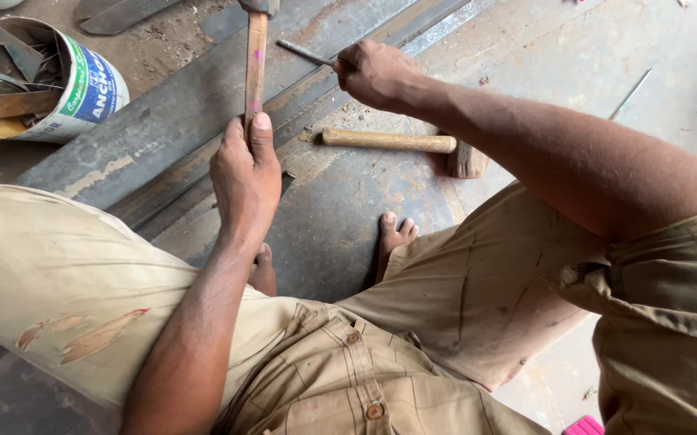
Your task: The person sits on the floor of a metal workshop and hammers small metal pieces against a steel rail using a hammer, repositioning the pieces by hand between strikes and using a wooden mallet and chisel-like tools on the workpieces.
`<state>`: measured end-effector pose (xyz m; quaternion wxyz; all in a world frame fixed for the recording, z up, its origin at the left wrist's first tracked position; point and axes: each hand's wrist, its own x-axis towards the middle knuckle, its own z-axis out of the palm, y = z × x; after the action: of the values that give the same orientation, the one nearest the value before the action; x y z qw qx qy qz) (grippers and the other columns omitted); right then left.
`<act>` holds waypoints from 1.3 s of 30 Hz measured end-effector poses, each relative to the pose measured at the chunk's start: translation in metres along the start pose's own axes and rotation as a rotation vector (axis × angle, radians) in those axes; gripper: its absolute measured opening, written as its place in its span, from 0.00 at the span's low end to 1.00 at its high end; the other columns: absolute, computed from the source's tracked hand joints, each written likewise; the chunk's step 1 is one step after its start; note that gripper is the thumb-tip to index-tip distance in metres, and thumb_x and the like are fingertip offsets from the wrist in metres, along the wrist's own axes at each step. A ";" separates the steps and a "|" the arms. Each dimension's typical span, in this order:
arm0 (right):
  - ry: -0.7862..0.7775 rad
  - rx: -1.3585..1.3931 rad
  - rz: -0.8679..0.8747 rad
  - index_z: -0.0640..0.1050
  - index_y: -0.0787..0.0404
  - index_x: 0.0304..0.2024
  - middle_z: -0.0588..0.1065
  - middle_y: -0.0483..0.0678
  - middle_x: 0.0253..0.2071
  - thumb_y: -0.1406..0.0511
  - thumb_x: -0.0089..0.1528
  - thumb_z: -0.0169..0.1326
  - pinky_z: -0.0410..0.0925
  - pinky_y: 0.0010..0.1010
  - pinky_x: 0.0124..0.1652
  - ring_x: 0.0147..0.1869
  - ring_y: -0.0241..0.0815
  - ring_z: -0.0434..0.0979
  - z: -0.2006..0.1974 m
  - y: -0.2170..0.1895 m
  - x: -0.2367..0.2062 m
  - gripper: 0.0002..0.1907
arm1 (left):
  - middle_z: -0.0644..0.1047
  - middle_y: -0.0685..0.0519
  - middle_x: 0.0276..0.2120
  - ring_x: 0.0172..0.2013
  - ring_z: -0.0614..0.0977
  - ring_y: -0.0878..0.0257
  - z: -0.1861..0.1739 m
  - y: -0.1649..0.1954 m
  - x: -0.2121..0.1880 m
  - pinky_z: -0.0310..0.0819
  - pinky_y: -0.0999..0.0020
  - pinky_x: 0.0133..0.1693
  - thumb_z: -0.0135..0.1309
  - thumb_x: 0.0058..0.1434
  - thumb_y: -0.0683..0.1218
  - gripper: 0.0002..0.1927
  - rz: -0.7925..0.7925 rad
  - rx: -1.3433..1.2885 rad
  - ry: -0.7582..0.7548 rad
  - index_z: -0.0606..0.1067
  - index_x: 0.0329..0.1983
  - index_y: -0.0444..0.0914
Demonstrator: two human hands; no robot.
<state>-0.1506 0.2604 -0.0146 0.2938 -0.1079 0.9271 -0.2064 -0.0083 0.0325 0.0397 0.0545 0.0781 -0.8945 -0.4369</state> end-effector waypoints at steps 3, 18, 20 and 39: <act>0.048 0.056 -0.019 0.81 0.58 0.45 0.78 0.56 0.36 0.60 0.68 0.48 0.72 0.46 0.39 0.35 0.50 0.77 -0.002 0.002 -0.001 0.13 | 0.72 0.52 0.19 0.18 0.73 0.59 0.005 -0.007 0.004 0.62 0.57 0.21 0.40 0.77 0.60 0.24 -0.267 0.080 -0.189 0.74 0.38 0.37; 0.021 0.060 0.090 0.81 0.60 0.47 0.80 0.60 0.39 0.55 0.73 0.48 0.72 0.53 0.44 0.41 0.58 0.79 -0.017 -0.024 -0.026 0.18 | 0.70 0.59 0.17 0.15 0.71 0.66 0.008 -0.023 0.002 0.63 0.64 0.17 0.38 0.75 0.60 0.24 -0.287 0.076 -0.187 0.74 0.42 0.38; 0.054 0.022 0.031 0.81 0.61 0.47 0.80 0.60 0.40 0.57 0.70 0.50 0.71 0.52 0.46 0.43 0.59 0.80 -0.018 -0.022 -0.026 0.16 | 0.73 0.54 0.19 0.18 0.75 0.60 0.007 -0.024 0.003 0.67 0.58 0.21 0.39 0.75 0.60 0.24 -0.295 0.090 -0.183 0.76 0.43 0.37; -0.010 0.029 0.030 0.79 0.54 0.49 0.74 0.44 0.28 0.56 0.73 0.38 0.63 0.32 0.22 0.22 0.35 0.65 -0.018 -0.015 -0.016 0.19 | 0.74 0.46 0.22 0.24 0.79 0.51 -0.007 0.016 -0.004 0.68 0.51 0.27 0.41 0.78 0.58 0.25 -0.049 0.110 -0.117 0.75 0.40 0.32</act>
<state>-0.1472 0.2584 0.0134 0.3030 -0.0908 0.9240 -0.2147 -0.0045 0.0374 0.0561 -0.0129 0.0770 -0.9167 -0.3919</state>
